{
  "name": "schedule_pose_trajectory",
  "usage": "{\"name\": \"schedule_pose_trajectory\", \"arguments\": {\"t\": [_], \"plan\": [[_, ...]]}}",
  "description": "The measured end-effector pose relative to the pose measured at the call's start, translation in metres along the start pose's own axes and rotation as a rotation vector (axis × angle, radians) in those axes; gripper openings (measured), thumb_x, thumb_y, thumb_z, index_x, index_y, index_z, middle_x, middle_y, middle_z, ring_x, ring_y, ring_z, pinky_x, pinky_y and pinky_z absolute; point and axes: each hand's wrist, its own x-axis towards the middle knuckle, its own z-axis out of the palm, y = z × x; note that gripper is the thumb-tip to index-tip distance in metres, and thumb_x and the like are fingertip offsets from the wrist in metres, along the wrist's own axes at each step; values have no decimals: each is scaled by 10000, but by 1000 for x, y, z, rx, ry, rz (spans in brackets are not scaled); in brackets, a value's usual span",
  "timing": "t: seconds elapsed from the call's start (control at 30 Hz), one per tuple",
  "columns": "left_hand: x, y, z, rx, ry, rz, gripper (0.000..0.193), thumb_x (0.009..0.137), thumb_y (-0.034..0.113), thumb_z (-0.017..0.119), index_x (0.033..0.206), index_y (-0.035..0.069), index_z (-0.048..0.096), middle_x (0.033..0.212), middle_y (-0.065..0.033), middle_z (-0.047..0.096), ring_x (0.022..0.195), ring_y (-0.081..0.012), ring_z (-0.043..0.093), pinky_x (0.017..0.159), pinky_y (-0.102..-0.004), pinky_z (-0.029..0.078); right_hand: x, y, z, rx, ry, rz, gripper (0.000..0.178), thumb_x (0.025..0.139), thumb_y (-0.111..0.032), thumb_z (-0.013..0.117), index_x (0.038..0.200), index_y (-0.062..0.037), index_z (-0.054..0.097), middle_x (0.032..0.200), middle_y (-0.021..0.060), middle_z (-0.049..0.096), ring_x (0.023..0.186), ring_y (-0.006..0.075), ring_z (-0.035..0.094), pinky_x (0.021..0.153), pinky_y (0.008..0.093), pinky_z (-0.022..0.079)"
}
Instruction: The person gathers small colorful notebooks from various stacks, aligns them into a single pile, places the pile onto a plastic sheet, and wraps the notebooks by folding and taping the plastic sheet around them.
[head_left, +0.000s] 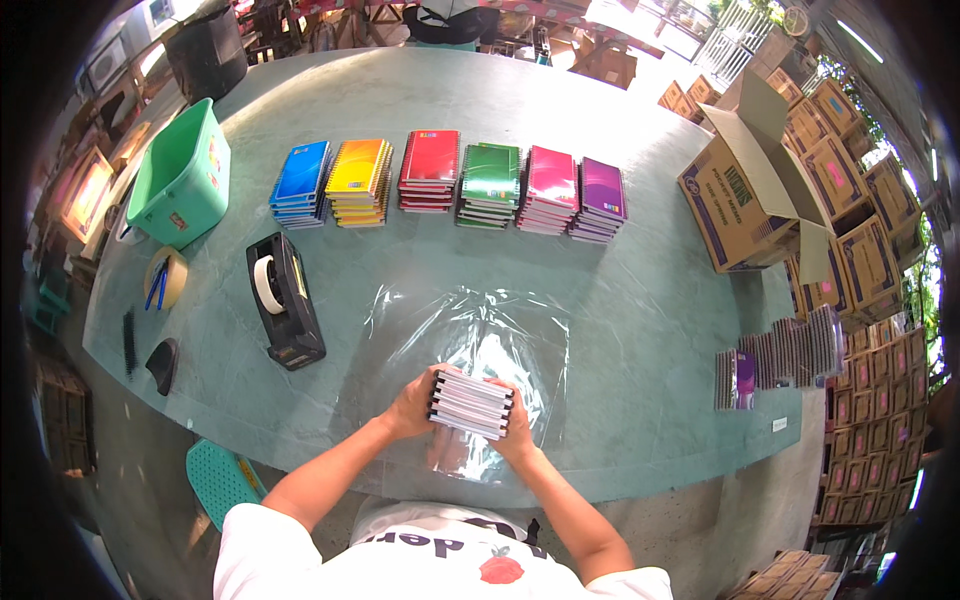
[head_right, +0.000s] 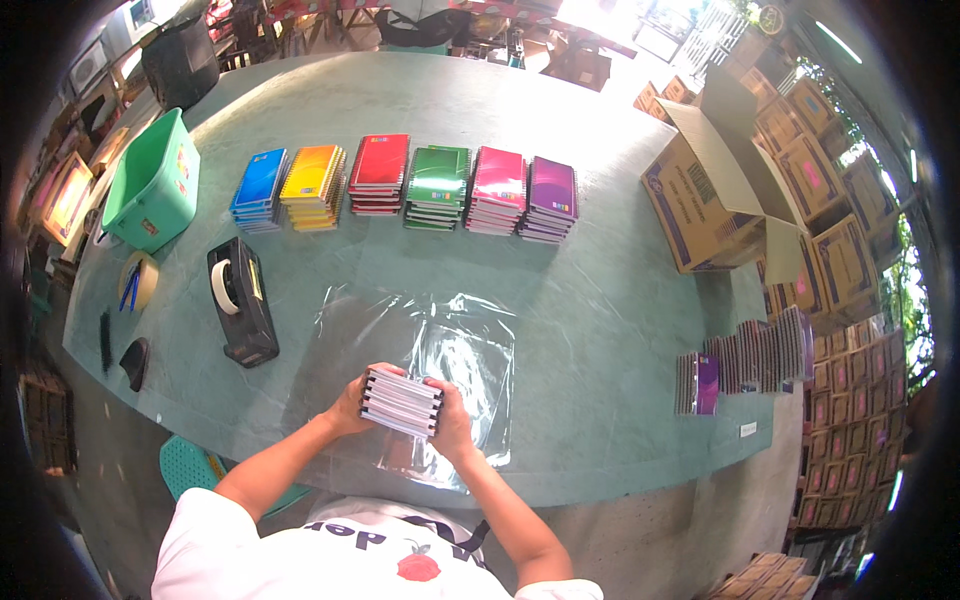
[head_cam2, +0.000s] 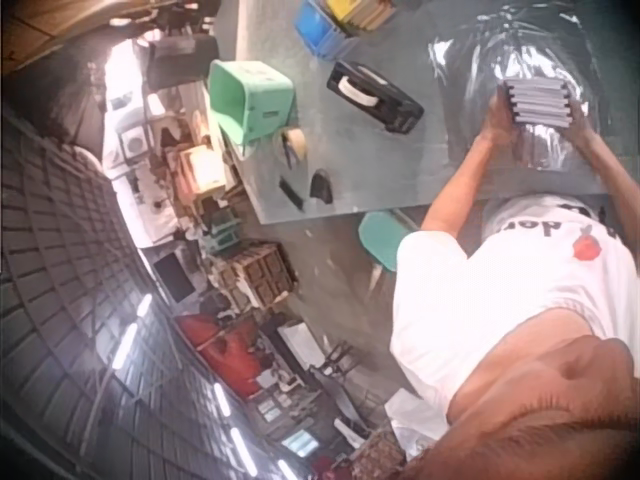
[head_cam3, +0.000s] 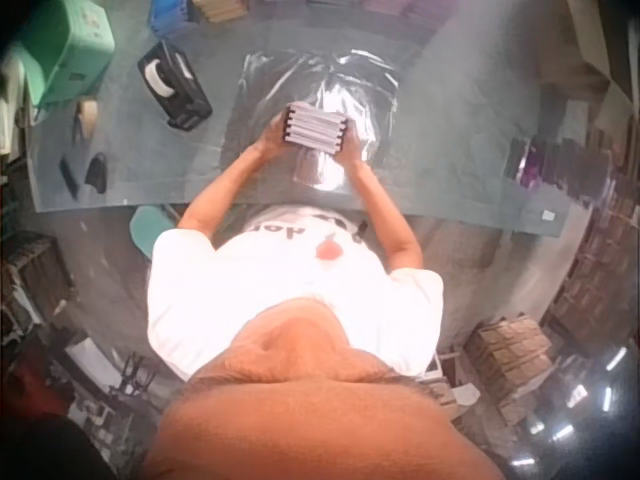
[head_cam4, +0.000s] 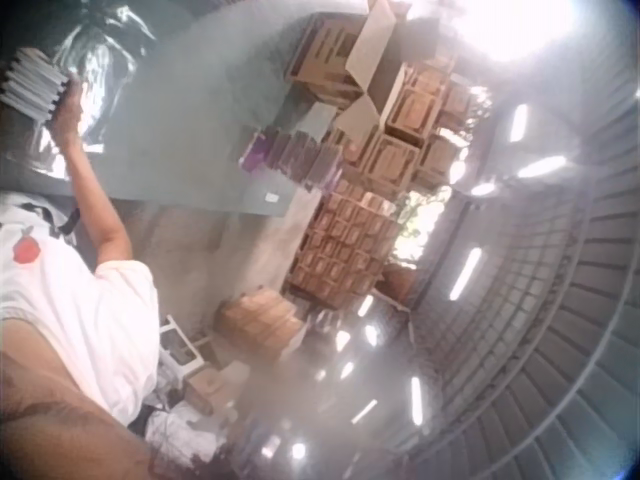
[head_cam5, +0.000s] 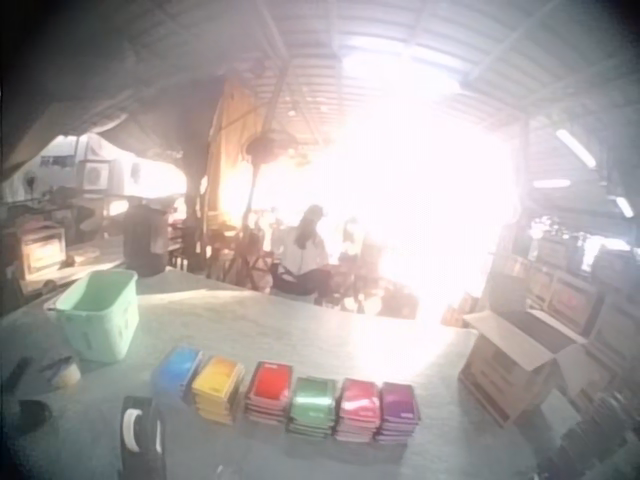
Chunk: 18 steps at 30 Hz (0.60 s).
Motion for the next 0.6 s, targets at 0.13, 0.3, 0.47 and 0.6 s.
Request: {"name": "schedule_pose_trajectory", "arguments": {"t": [0.13,0.3,0.47,0.6], "plan": [[6,9,-5,65,-52,-68,762,607,86,808,1227,58,367,1094,-152,592,1009,-347,583,855,-385,484,3,-6,0,-44,6,28,677,603,-127,813,1175,-70,456,1090,159,573,987,337,590,806,372,494],[48,82,-24,-389,-230,-694,817,520,4,844,1237,25,452,1151,-109,582,1071,-218,559,897,-351,475,46,-77,-46,33,-234,472,713,649,-459,789,1163,-27,551,1022,141,652,922,233,643,792,339,498],[35,67,-19,-730,-360,-845,757,615,135,838,1263,15,466,1167,-98,566,1080,-220,541,912,-359,450,53,-75,-56,-146,-515,649,831,719,-676,597,1140,39,556,946,198,656,890,272,649,780,356,497],[37,75,-18,-675,-278,-993,751,612,194,850,1225,-40,485,1136,-128,579,1046,-228,562,885,-347,464,57,-65,-55,-375,-637,666,896,734,-770,442,1168,7,551,946,202,660,914,319,642,807,391,483]]}}
